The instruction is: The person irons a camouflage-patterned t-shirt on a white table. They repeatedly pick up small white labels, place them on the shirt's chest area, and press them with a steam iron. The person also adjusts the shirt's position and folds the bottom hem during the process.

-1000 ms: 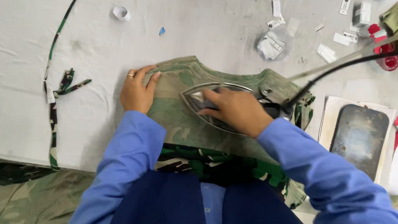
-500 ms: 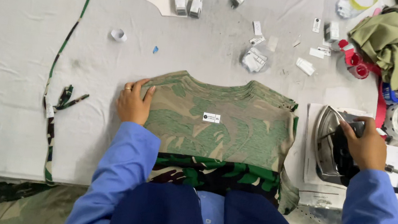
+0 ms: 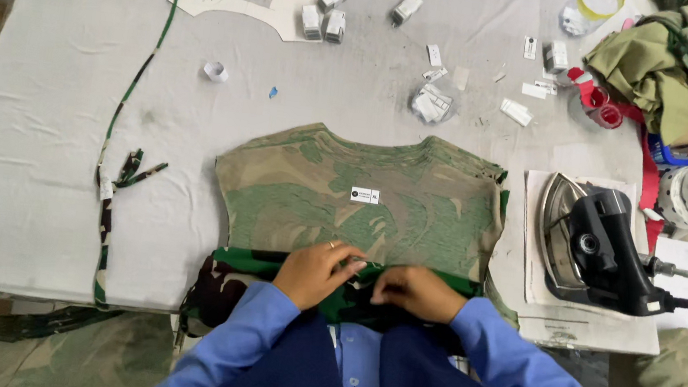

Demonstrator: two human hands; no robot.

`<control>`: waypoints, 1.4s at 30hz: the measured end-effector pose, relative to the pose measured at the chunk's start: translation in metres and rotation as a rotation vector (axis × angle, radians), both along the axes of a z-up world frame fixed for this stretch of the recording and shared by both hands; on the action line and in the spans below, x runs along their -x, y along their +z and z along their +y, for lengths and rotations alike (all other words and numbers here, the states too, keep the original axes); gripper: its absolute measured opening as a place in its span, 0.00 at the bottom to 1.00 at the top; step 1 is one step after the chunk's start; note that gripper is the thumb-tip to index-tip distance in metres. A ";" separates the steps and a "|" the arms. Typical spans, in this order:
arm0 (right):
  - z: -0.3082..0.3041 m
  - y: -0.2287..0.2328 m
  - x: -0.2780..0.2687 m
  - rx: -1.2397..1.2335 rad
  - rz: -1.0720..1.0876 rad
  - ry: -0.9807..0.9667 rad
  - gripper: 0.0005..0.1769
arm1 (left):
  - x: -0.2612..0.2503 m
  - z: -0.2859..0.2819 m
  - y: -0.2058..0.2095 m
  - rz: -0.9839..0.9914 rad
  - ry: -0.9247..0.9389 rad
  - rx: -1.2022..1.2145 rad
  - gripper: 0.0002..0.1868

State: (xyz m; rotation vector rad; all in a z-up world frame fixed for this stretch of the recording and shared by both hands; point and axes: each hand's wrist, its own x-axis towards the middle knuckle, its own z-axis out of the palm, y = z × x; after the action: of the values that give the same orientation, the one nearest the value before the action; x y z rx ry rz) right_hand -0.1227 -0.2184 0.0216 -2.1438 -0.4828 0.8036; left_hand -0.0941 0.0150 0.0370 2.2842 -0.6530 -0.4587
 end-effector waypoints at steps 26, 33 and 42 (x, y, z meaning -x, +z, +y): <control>-0.032 0.005 -0.066 0.595 -0.660 -0.195 0.19 | -0.098 0.032 -0.016 -0.187 0.264 -0.588 0.09; -0.094 -0.017 -0.114 0.827 -0.319 -0.358 0.16 | -0.154 0.074 -0.044 -0.025 0.470 -0.549 0.12; -0.116 0.027 -0.107 0.503 -0.332 -0.527 0.14 | -0.162 0.103 -0.048 -0.008 0.452 -0.230 0.16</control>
State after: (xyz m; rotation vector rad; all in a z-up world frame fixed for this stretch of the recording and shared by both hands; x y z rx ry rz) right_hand -0.0160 -0.3348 0.0482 -2.7134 0.1555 0.2831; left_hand 0.0677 0.1181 -0.0108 2.5533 -0.0756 -0.3162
